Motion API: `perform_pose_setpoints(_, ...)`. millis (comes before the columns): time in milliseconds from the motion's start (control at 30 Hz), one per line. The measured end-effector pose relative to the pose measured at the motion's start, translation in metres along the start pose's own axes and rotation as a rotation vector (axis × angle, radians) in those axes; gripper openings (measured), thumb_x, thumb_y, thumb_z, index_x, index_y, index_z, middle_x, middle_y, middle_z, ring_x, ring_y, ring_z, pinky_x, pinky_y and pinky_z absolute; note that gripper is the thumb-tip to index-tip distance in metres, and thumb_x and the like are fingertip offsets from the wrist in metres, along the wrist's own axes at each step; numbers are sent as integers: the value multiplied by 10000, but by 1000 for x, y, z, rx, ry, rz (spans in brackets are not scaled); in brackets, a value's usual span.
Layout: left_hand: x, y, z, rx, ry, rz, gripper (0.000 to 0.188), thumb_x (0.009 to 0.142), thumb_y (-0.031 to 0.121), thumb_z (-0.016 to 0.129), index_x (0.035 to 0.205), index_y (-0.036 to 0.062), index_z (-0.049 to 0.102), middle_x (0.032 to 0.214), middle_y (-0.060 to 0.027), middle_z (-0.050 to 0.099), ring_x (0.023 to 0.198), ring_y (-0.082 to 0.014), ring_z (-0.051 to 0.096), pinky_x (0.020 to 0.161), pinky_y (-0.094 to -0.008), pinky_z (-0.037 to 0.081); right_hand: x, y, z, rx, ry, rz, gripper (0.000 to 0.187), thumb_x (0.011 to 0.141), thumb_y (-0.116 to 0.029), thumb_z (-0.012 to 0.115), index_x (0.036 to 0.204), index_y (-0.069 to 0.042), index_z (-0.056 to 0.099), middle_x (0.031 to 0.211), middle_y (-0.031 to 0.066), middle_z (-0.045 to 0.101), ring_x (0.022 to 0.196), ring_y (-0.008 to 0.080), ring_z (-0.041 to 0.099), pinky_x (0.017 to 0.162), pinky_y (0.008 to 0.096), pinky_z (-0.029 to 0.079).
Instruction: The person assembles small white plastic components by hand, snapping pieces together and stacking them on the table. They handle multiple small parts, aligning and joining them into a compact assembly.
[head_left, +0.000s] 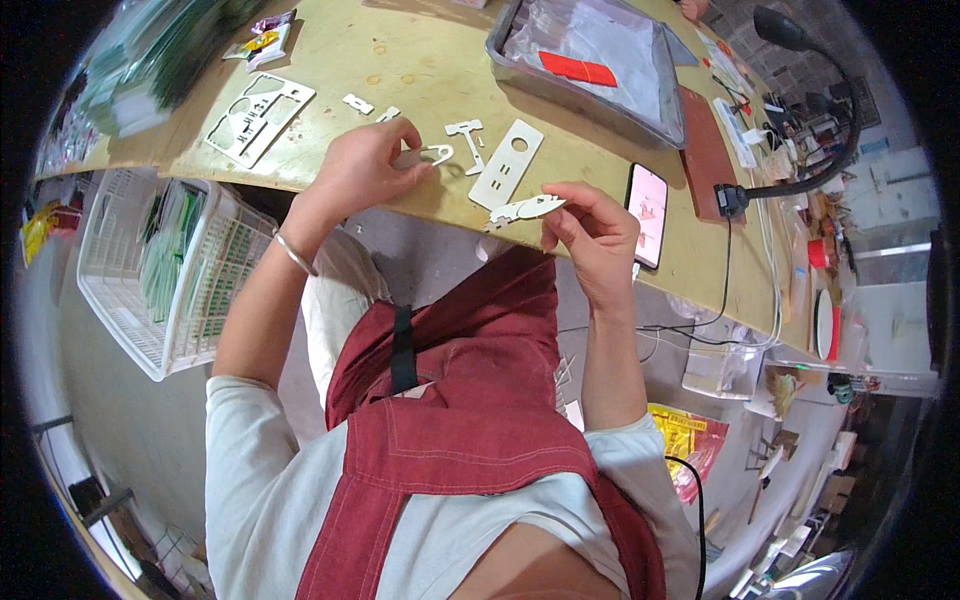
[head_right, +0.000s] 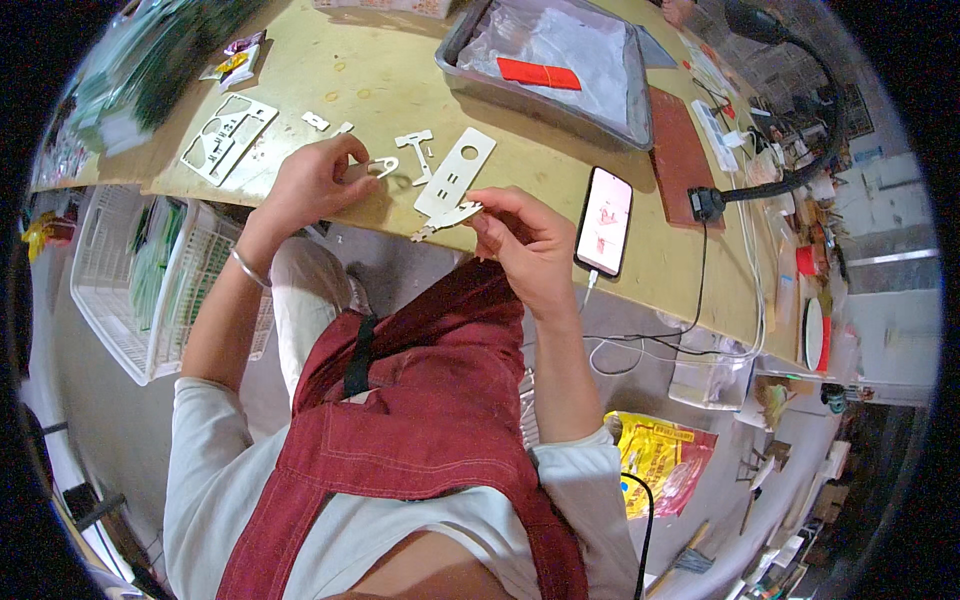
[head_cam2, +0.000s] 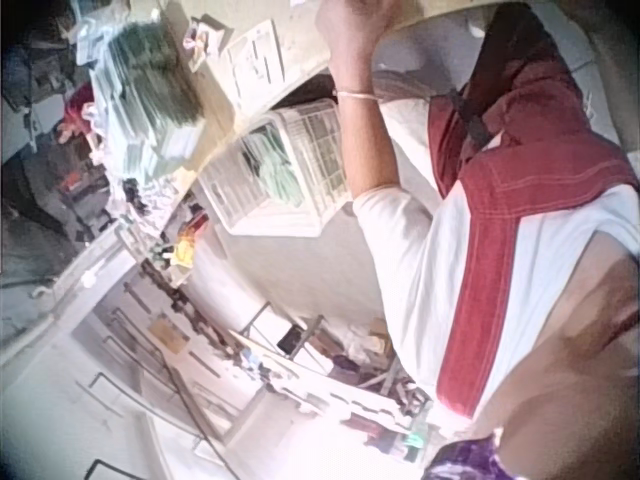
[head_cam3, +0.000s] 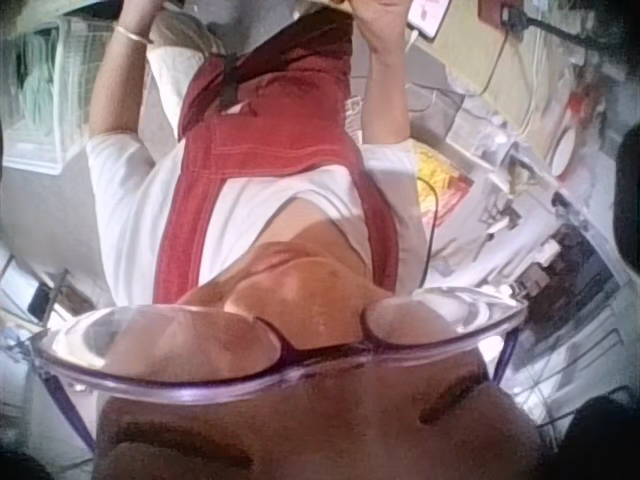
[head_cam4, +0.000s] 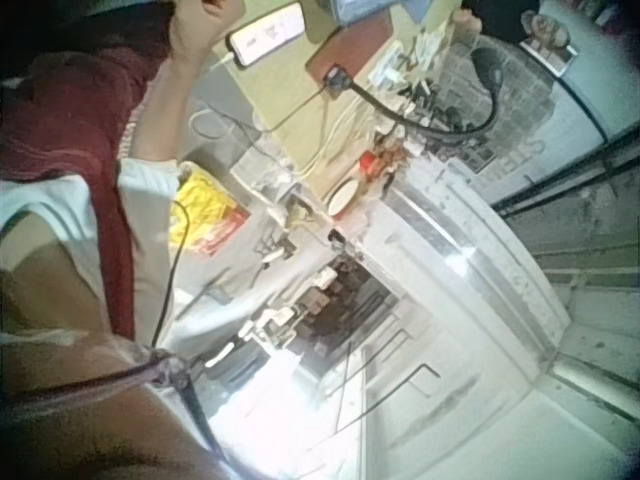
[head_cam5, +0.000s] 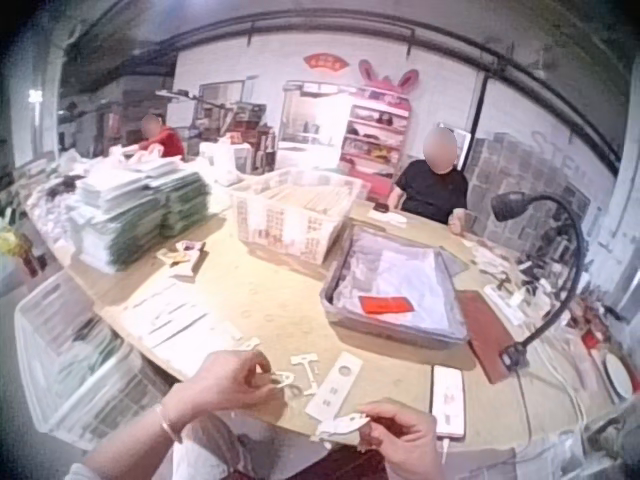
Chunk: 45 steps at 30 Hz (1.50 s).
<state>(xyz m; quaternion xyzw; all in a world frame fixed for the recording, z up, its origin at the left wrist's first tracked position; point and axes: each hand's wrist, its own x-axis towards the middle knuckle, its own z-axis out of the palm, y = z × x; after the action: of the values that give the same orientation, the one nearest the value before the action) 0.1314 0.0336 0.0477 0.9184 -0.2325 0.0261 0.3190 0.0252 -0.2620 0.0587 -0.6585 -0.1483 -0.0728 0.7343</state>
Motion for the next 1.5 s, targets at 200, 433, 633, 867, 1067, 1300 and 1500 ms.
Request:
perform_pose_setpoints(200, -37, 67, -2, -940, 7, -38, 260, 922, 192, 857, 1100, 63, 717, 730, 125, 444, 662, -7, 368, 585, -227, 269, -9, 9, 15, 114, 56, 30, 231, 1000, -6, 746, 1230, 1, 763, 951, 29, 753, 717, 73, 637, 626, 231, 525)
perform_pose_setpoints(433, -41, 90, 12, -951, -8, -54, 282, 900, 171, 875, 1098, 54, 711, 718, 107, 438, 658, -15, 372, 583, -232, 284, -15, 16, 29, 274, 61, -17, 281, 1007, -17, 744, 1287, 8, 727, 1042, 63, 775, 774, 101, 672, 637, 255, 544)
perform_pose_setpoints(633, -45, 108, 4, -726, 32, -11, 306, 879, 162, 881, 1077, 25, 692, 709, 89, 424, 654, -32, 356, 566, -234, 281, -20, 24, 35, 353, 114, -1, 328, 997, -7, 743, 1319, 33, 693, 1100, 109, 770, 799, 149, 700, 633, 283, 574)
perform_pose_setpoints(867, -46, 111, 8, -633, -9, 28, 323, 872, 166, 887, 1116, 69, 698, 737, 113, 398, 668, -23, 325, 590, -229, 235, -27, 21, 32, 326, 126, 10, 303, 1015, -24, 736, 1314, 7, 704, 1095, 66, 771, 814, 117, 685, 659, 271, 558)
perform_pose_setpoints(1067, -43, 121, 9, -609, 11, 33, 317, 861, 157, 882, 1108, 63, 706, 729, 107, 418, 666, -22, 341, 586, -230, 248, -26, 26, 28, 499, 127, 15, 295, 1010, -88, 760, 1278, 11, 682, 1087, 85, 769, 803, 146, 701, 645, 276, 560)
perform_pose_setpoints(1300, -44, 122, 5, -628, 26, -17, 323, 857, 150, 880, 1113, 62, 704, 729, 109, 433, 672, -12, 346, 586, -224, 243, -27, 28, 23, 677, 85, 82, 265, 1004, -86, 754, 1243, -3, 676, 1059, 86, 765, 817, 180, 710, 636, 315, 571)
perform_pose_setpoints(1500, -39, 124, 5, -620, 8, 7, 304, 863, 151, 880, 1089, 53, 703, 721, 98, 413, 656, -21, 339, 572, -233, 248, -26, 32, 27, 715, 113, 136, 237, 1003, -111, 760, 1209, -27, 678, 1026, 86, 759, 775, 188, 715, 629, 326, 573)
